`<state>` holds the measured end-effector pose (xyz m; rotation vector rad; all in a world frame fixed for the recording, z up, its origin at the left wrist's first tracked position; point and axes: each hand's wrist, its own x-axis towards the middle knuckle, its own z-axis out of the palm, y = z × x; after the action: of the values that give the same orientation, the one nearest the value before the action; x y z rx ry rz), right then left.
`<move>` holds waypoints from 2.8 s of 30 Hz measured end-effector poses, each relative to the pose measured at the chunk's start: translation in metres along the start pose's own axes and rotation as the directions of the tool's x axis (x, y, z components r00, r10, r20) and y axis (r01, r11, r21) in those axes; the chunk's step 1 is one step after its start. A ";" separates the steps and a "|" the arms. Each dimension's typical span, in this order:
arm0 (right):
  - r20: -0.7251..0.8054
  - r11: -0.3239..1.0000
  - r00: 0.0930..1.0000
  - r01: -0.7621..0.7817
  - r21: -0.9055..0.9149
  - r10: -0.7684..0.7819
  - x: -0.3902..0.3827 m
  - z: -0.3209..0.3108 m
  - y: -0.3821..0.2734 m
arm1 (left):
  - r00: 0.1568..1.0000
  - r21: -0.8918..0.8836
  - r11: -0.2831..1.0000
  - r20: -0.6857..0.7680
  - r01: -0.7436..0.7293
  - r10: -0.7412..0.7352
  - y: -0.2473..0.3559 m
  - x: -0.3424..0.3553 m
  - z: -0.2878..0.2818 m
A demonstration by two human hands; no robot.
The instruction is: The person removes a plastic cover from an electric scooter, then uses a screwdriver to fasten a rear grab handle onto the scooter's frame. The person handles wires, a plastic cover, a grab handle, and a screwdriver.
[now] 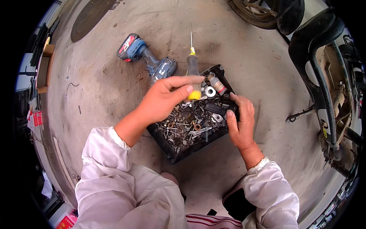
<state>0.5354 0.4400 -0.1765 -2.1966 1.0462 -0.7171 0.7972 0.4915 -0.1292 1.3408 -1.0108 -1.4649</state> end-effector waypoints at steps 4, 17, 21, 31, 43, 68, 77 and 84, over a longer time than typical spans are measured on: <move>0.543 0.264 0.767 -0.633 0.728 0.343 -0.031 0.000 -0.092 | 0.931 0.204 0.947 0.321 -0.247 0.173 -0.021 -0.098 0.061; 0.276 0.414 0.676 -0.670 0.616 0.684 -0.071 -0.180 -0.218 | 0.913 0.868 0.295 -0.350 0.399 -0.208 -0.105 -0.087 0.008; 0.184 0.434 0.713 -0.588 0.683 0.676 -0.078 -0.171 -0.220 | 0.959 0.922 0.308 -0.169 0.235 -0.227 -0.114 -0.090 0.023; 0.206 0.394 0.684 -0.610 0.688 0.699 -0.089 -0.184 -0.222 | 0.970 0.840 0.543 0.126 0.009 -0.210 -0.123 -0.133 0.074; 0.172 0.404 0.662 -0.621 0.672 0.730 -0.094 -0.189 -0.222 | 0.924 0.992 -0.041 -0.123 0.116 -0.362 -0.119 -0.122 0.047; 0.226 0.393 0.661 -0.649 0.651 0.716 -0.096 -0.194 -0.218 | 0.971 0.894 0.419 -0.068 0.161 -0.228 -0.120 -0.094 0.039; 0.230 0.399 0.670 -0.645 0.652 0.706 -0.099 -0.195 -0.216 | 0.963 0.880 0.475 0.114 0.016 -0.245 -0.119 -0.147 0.078; 0.209 0.398 0.661 -0.641 0.656 0.720 -0.100 -0.197 -0.218 | 0.956 0.902 0.432 0.128 -0.001 -0.264 -0.119 -0.148 0.080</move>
<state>0.4538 0.5780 0.0898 -0.9243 1.3295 -0.6672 0.7125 0.6670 -0.1949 2.0343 -2.1058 -1.2091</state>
